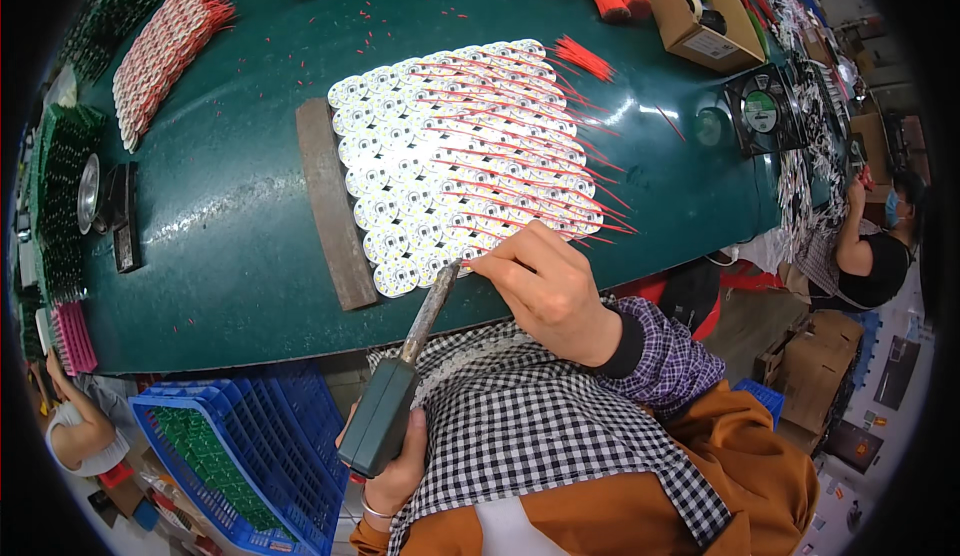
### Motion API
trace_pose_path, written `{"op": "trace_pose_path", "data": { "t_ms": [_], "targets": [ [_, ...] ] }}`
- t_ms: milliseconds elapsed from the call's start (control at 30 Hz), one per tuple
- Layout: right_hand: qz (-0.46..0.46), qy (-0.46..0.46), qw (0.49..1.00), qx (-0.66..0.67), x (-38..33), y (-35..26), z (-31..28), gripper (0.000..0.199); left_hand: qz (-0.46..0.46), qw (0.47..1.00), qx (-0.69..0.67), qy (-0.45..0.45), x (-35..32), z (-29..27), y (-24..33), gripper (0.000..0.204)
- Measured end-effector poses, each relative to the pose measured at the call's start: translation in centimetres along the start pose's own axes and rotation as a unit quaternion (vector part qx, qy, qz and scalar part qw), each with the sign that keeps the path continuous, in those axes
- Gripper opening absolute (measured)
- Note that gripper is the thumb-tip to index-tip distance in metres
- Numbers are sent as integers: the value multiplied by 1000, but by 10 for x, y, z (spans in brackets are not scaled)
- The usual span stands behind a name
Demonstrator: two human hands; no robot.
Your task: The person solders wires onto round LED circuit boards using a soldering iron and gathers wire bundles on the workbench.
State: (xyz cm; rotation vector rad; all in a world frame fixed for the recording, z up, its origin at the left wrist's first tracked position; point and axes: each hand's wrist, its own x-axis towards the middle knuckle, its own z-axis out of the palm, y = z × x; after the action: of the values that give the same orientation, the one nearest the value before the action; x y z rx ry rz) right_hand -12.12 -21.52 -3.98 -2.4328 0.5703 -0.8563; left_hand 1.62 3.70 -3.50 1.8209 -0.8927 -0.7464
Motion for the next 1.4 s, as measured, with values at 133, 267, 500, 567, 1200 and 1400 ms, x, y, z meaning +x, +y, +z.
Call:
{"op": "trace_pose_path", "data": {
  "t_ms": [133, 267, 500, 567, 1200, 1400],
  "targets": [
    [1, -1, 1000, -6, 0, 0, 0, 22, 4, 1000, 11, -2, -8, 1, -7, 32],
    [11, -2, 1000, -11, -2, 0, 1, 22, 23, 991, 127, 19, -20, 4, -14, 36],
    [9, 7, 1000, -21, 3, -4, 0, 22, 121, 990, 54, 57, -22, 3, -15, 47],
    [-4, 9, 999, -34, 5, -7, -3, 22, 61, 995, -18, 80, -21, 4, -13, 46],
    [-5, -13, 999, -37, 17, -9, 11, 21, 38, 998, 24, 43, -7, 3, -7, 36],
    [-3, -19, 999, -43, 18, -10, 10, 21, 10, 998, 47, 36, -9, 0, -12, 32]
  ]
}}
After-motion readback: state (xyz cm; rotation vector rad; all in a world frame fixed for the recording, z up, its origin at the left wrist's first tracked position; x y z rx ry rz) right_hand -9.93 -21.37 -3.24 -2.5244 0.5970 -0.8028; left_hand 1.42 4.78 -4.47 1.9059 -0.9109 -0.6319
